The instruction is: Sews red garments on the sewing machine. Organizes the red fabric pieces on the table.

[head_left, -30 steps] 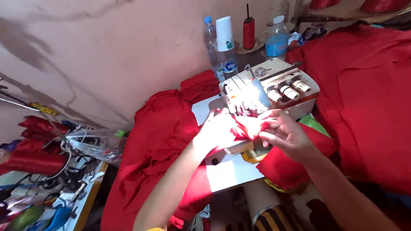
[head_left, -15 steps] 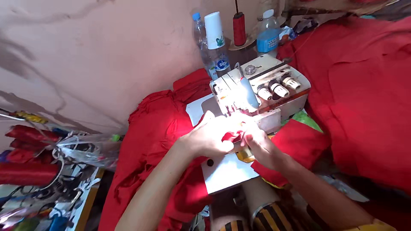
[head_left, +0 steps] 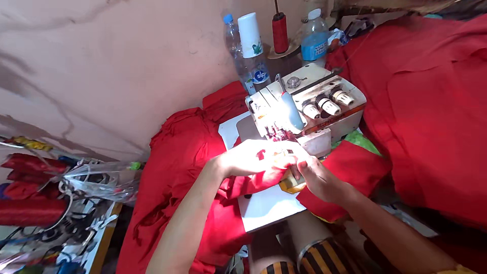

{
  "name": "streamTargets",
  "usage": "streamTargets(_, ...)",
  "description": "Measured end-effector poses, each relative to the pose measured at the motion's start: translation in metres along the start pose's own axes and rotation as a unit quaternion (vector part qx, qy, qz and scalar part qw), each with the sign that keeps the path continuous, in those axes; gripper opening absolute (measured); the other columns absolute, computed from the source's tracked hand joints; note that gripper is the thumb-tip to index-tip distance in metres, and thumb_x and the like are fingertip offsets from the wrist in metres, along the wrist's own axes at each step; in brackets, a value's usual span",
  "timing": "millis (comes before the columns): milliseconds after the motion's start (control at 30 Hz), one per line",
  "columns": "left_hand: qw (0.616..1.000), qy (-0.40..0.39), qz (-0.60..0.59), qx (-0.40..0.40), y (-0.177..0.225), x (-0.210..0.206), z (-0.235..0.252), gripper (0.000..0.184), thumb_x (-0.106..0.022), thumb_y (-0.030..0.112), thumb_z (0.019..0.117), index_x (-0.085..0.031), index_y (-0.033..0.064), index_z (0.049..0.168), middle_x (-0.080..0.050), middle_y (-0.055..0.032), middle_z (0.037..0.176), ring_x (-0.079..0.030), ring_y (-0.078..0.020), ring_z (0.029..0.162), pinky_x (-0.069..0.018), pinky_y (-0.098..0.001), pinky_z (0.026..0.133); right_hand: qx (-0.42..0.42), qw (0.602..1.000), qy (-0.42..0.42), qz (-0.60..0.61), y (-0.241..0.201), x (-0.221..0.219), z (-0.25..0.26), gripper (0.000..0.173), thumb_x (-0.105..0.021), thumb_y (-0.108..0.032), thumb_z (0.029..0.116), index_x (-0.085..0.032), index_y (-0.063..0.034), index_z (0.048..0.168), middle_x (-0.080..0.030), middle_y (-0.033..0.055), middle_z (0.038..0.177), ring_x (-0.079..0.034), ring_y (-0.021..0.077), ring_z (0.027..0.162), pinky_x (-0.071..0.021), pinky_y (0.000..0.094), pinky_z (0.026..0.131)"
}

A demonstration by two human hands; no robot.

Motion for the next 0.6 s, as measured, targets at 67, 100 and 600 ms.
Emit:
streamTargets(67, 0.999, 0.037, 0.031, 0.017, -0.007, 0.003, -0.001, 0.019, -0.060, 0.017, 0.1004, -0.069, 0.0005, 0.105, -0.067, -0.0107, 0.092, -0.062, -0.0156, 0.085, -0.0501, -0.0356, 0.079, 0.012, 1.000, 0.002, -0.008, 0.000, 0.000, 0.001, 0.080, -0.021, -0.065, 0.1051, -0.064, 0.0024, 0.107, -0.059, -0.0042, 0.079, -0.053, -0.0074, 0.072, -0.0466, 0.0139, 0.070)
streamTargets(100, 0.998, 0.048, 0.031, 0.014, -0.010, 0.002, -0.003, 0.019, -0.059, 0.017, 0.1011, -0.069, 0.0006, 0.103, -0.066, -0.0104, 0.091, -0.062, -0.0156, 0.085, -0.0501, -0.0357, 0.079, 0.014, 1.000, -0.002, -0.019, -0.001, 0.000, 0.001, 0.079, -0.019, -0.064, 0.1055, -0.065, 0.0006, 0.101, -0.057, -0.0040, 0.077, -0.052, -0.0064, 0.072, -0.0459, 0.0144, 0.070)
streamTargets(600, 0.997, 0.078, -0.019, -0.021, -0.011, -0.013, -0.006, 0.029, -0.058, 0.018, 0.1013, -0.068, -0.0021, 0.119, -0.068, -0.0138, 0.116, -0.062, -0.0149, 0.110, -0.0472, -0.0317, 0.099, 0.016, 0.996, 0.012, -0.083, -0.019, 0.002, 0.014, 0.069, -0.022, -0.051, 0.1086, -0.066, -0.0008, 0.088, -0.056, -0.0004, 0.067, -0.054, 0.0042, 0.065, -0.0467, 0.0254, 0.065)
Point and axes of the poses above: each hand's wrist, its own z-axis towards the middle knuckle, its own x-axis out of the back of the hand, y = z × x, the point moved 2 cm from there along z, towards the middle knuckle
